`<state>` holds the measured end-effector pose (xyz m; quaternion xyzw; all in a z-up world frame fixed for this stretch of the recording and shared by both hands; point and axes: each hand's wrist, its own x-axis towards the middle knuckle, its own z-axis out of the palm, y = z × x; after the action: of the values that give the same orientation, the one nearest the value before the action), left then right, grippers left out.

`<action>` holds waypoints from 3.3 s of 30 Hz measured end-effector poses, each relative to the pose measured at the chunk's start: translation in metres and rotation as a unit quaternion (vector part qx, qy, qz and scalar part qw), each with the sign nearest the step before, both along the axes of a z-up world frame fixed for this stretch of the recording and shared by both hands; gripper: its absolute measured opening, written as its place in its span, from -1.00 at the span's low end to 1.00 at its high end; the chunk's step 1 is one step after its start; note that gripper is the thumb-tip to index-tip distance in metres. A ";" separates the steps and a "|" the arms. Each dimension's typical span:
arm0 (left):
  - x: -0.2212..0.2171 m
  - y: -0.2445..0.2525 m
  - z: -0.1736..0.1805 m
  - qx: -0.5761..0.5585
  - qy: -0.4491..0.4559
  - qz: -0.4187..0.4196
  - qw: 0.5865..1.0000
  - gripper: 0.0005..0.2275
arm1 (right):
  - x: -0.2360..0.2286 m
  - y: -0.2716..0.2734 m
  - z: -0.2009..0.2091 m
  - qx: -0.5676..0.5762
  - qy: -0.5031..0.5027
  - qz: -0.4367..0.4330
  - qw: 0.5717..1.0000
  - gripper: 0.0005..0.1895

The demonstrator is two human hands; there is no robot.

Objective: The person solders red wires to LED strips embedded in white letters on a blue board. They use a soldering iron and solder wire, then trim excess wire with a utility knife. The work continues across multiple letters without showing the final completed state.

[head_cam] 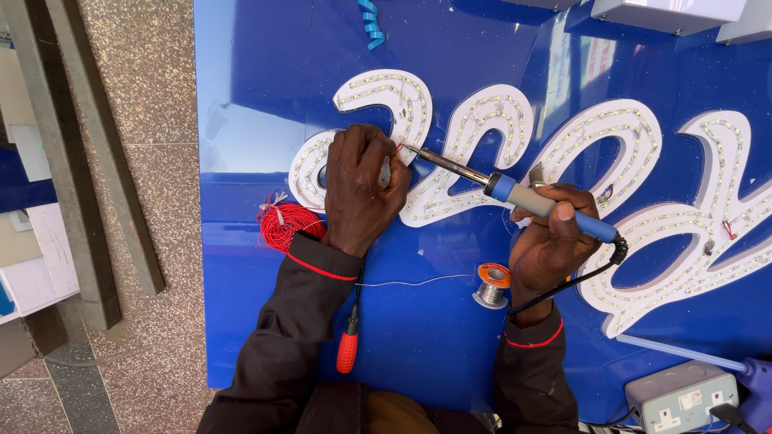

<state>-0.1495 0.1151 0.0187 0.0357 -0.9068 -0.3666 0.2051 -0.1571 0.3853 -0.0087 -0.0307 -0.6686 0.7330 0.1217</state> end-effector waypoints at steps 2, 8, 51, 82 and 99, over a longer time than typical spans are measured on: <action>0.000 0.001 0.000 0.003 0.000 0.004 1.000 -0.90 | 0.000 0.000 0.001 0.000 0.001 -0.004 1.000 -0.64; 0.000 0.001 -0.002 0.005 -0.010 0.007 1.000 -0.91 | 0.000 0.000 -0.002 -0.005 0.001 -0.005 1.000 -0.63; 0.000 0.003 -0.016 0.000 -0.004 0.026 1.000 -0.95 | 0.003 0.024 0.030 -0.077 -0.024 -0.012 0.997 -0.64; -0.014 -0.035 -0.090 -0.120 0.085 0.003 0.989 -0.88 | 0.205 0.069 0.109 -0.173 0.012 -0.035 0.984 -0.47; -0.026 -0.024 -0.092 -0.032 0.118 -0.036 0.992 -0.87 | 0.220 -0.058 0.144 -0.164 0.064 -0.068 0.982 -0.54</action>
<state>-0.1759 0.0915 -0.0733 -0.0472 -0.8884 -0.3458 0.2982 0.0627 0.3275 0.1354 -0.0487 -0.5261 0.8232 0.2077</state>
